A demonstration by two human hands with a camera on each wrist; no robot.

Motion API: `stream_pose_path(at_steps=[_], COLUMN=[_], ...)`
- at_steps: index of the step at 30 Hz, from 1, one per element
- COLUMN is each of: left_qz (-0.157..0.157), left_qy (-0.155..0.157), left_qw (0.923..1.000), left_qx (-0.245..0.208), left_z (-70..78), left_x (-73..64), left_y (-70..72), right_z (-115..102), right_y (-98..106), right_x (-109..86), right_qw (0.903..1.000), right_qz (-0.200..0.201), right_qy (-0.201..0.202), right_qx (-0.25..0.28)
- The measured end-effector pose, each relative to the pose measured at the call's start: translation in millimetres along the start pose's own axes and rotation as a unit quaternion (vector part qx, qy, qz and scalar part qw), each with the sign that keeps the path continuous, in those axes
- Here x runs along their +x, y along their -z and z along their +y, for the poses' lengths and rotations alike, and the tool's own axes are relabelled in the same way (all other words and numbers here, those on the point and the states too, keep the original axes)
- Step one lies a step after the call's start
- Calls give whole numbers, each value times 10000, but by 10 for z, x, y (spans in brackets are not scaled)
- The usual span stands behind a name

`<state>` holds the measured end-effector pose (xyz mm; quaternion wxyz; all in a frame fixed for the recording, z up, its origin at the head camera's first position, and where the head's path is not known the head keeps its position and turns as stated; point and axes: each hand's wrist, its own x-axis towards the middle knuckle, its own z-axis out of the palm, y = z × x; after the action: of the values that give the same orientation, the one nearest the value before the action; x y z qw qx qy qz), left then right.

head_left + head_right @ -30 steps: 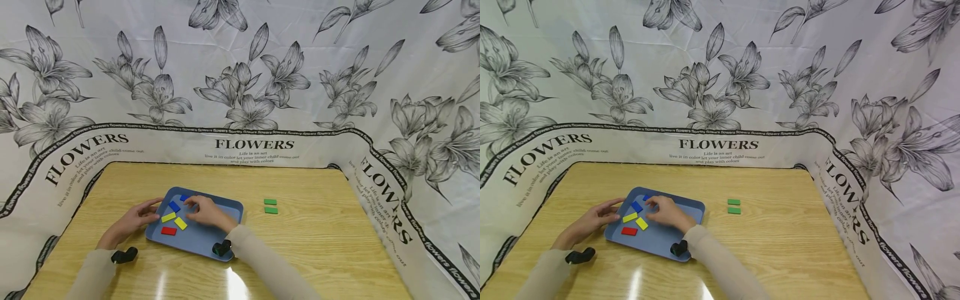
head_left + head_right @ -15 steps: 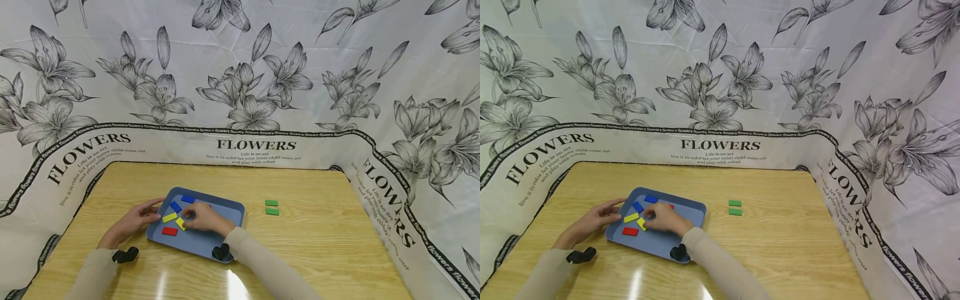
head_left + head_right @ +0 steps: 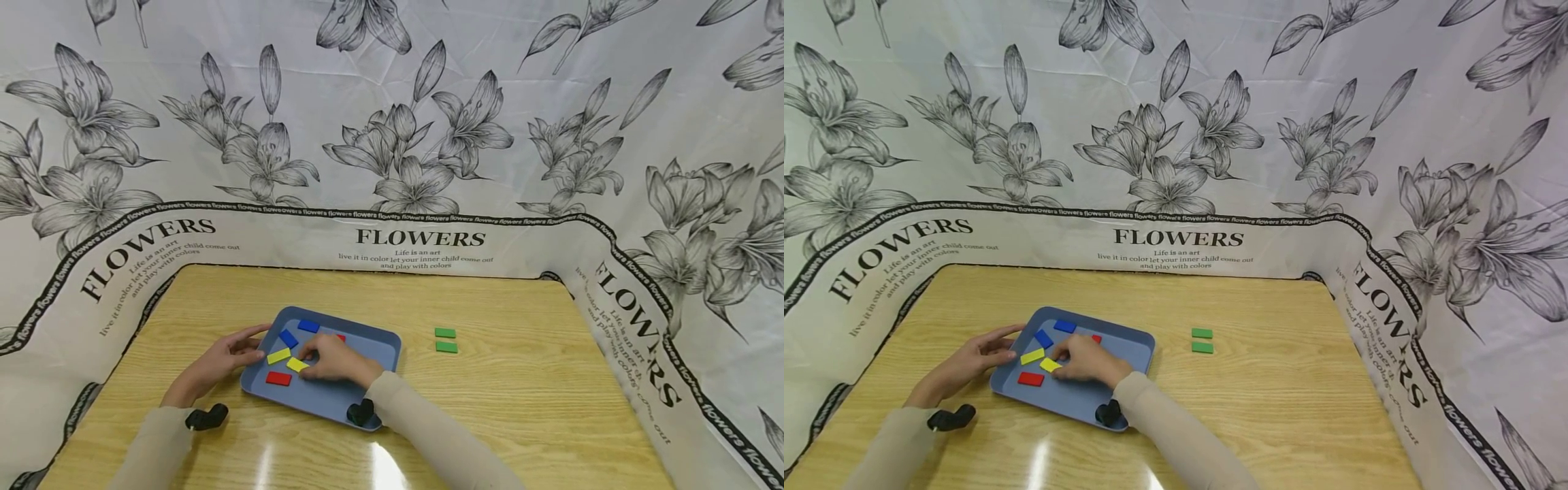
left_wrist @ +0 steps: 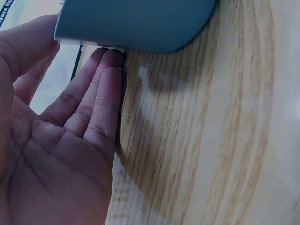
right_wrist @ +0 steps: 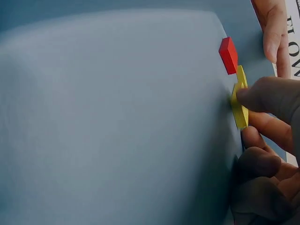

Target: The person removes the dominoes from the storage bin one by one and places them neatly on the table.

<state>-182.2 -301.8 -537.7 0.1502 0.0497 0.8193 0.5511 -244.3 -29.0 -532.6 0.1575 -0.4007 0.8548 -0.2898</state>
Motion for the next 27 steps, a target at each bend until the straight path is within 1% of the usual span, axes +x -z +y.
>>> stream_pose_path(at_steps=[6,15,20,23,27], left_qz=[-5,1,-1,3,37], left_qy=[-8,-14,-10,-10,19], left_qw=[10000,10000,10000,10000,10000], left_qx=[-33,-27,-37,-14,35], left_z=[-2,-1,-3,-4,-1], left_x=[2,0,8,9,6], left_y=[0,-2,-5,-7,-11], right_z=[74,84,100,113,122], right_y=[9,8,-3,-10,-9], right_x=[8,0,-1,9,18], right_qw=[10000,10000,9999,9997,9996], right_qz=[-26,36,65,61,66], right_qy=[54,69,-78,-176,-161], right_qx=[-29,-32,13,146,242])
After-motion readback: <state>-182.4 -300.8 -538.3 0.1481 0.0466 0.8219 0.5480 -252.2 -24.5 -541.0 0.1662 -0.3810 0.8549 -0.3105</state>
